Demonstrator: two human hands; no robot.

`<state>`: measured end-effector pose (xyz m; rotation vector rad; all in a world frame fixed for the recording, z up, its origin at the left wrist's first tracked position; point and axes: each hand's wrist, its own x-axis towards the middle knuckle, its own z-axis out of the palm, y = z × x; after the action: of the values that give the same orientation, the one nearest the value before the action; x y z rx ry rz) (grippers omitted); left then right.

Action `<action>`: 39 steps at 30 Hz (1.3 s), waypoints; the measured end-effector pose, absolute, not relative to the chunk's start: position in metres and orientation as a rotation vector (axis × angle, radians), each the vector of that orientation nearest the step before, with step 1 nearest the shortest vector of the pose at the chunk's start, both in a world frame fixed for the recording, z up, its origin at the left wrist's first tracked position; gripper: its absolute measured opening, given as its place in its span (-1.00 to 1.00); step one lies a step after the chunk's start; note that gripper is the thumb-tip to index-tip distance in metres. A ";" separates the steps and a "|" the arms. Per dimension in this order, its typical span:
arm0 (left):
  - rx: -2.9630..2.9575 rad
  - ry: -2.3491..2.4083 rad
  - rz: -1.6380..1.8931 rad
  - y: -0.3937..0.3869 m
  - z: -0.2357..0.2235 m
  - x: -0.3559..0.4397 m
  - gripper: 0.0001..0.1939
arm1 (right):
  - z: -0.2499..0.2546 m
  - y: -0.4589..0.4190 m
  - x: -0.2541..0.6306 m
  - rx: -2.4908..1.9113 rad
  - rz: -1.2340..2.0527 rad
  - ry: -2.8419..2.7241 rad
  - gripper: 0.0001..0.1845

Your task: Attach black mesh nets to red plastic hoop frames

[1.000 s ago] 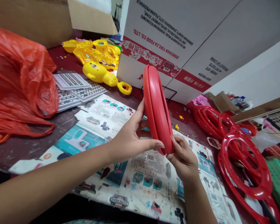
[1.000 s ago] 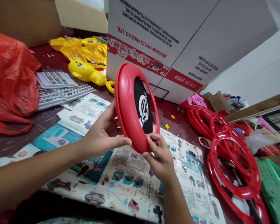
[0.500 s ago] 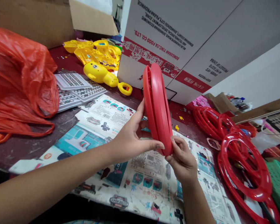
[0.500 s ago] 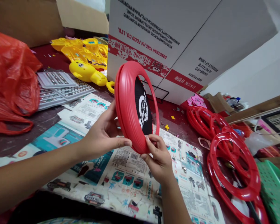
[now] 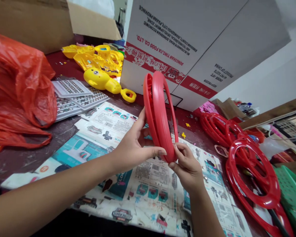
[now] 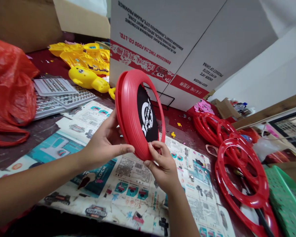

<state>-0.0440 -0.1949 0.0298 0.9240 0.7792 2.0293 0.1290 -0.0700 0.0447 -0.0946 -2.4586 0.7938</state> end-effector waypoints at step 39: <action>0.933 0.777 1.919 -0.196 0.028 -0.033 0.06 | 0.054 -0.063 0.139 -0.022 0.530 -2.579 -0.40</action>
<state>-0.0333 -0.1959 0.0285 0.9332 0.7774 1.9187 0.1386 -0.0634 0.0538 -0.0216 -2.5790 0.5300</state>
